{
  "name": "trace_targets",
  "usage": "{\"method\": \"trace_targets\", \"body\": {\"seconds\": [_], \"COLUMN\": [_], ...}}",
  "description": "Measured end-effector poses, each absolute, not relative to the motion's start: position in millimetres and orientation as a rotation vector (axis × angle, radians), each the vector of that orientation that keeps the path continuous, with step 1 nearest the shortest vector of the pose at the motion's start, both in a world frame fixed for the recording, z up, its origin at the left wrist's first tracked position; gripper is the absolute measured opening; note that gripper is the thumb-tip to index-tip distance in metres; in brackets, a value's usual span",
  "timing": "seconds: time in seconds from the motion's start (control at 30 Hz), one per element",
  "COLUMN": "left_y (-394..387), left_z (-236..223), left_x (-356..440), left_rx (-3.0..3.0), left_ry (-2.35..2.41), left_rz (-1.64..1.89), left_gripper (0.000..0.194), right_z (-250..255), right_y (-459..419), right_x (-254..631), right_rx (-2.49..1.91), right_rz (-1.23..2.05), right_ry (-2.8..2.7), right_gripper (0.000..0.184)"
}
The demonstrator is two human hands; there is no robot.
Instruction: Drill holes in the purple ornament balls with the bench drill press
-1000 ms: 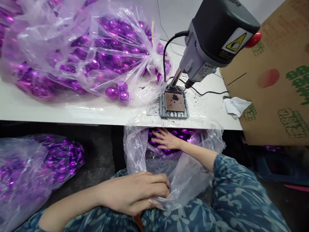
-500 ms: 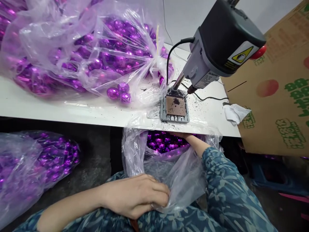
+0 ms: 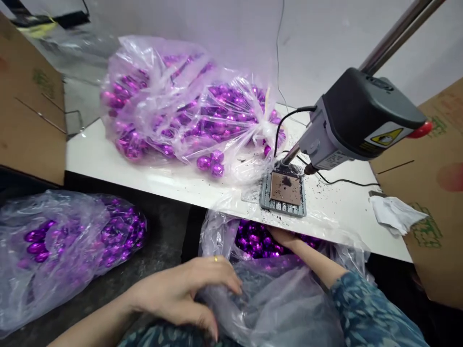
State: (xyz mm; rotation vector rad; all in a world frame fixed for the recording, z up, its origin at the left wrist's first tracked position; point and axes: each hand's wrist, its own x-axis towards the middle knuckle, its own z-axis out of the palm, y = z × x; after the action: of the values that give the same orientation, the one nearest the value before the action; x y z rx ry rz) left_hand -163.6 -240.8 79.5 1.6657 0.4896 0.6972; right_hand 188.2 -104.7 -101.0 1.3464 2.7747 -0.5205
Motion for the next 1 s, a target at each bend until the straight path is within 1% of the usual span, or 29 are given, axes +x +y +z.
{"method": "trace_targets", "body": {"seconds": [0.03,0.1,0.2,0.27,0.4,0.47,0.53,0.6,0.63,0.7,0.77,0.83,0.87,0.9,0.93,1.0], "left_y": [-229.3,-199.2,-142.6,-104.0,-41.4,-20.9,-7.6,0.8,4.2,11.1,18.0,22.8,23.8,23.7,23.0,21.3], "left_z": [81.1,83.6,83.7,81.3,77.8,81.6,90.1,101.8,107.9,119.3,127.1,128.1,124.8,118.7,110.0,86.9], "left_x": [-170.6,-182.9,-186.6,-174.4,-132.1,-122.9,-132.5,-159.1,-175.7,-206.4,-221.9,-213.4,-200.2,-182.2,-161.3,-117.7], "left_rx": [1.628,1.525,1.372,1.354,1.337,1.312,1.321,1.342,1.35,1.359,1.455,1.733,1.914,2.074,2.19,2.265], "left_ry": [0.556,0.704,0.888,0.898,0.778,0.83,1.013,1.327,1.525,1.9,2.052,1.858,1.659,1.433,1.212,0.928], "left_rz": [0.761,0.926,1.246,1.294,1.204,1.312,1.609,1.947,2.054,2.14,2.183,2.154,2.039,1.852,1.59,1.068], "left_gripper": [0.039,0.029,0.021,0.019,0.015,0.014,0.015,0.021,0.023,0.026,0.025,0.023,0.022,0.02,0.018,0.013], "right_z": [-103.0,-106.1,-107.9,-108.3,-114.0,-119.5,-125.0,-128.6,-129.4,-128.9,-125.2,-118.3,-113.5,-107.8,-101.1,-84.8], "right_y": [-111.2,-125.3,-140.7,-145.5,-150.5,-153.4,-156.9,-160.3,-161.8,-163.7,-163.8,-162.2,-161.0,-159.6,-158.3,-156.0], "right_x": [192.6,204.5,222.8,230.7,236.8,238.6,241.9,246.3,248.3,249.9,246.4,236.3,228.8,219.9,210.0,188.7], "right_rx": [1.301,1.203,1.089,1.031,0.957,0.927,0.926,0.949,0.963,0.987,0.996,0.974,0.953,0.927,0.898,0.832], "right_rz": [-0.549,-0.602,-0.649,-0.659,-0.64,-0.646,-0.656,-0.667,-0.675,-0.698,-0.729,-0.77,-0.793,-0.817,-0.84,-0.872], "right_ry": [2.767,2.745,2.724,2.728,2.757,2.774,2.792,2.812,2.824,2.852,2.896,2.963,3.006,3.054,3.106,3.22], "right_gripper": [0.047,0.044,0.043,0.044,0.043,0.04,0.038,0.038,0.039,0.037,0.034,0.031,0.029,0.027,0.026,0.034]}}
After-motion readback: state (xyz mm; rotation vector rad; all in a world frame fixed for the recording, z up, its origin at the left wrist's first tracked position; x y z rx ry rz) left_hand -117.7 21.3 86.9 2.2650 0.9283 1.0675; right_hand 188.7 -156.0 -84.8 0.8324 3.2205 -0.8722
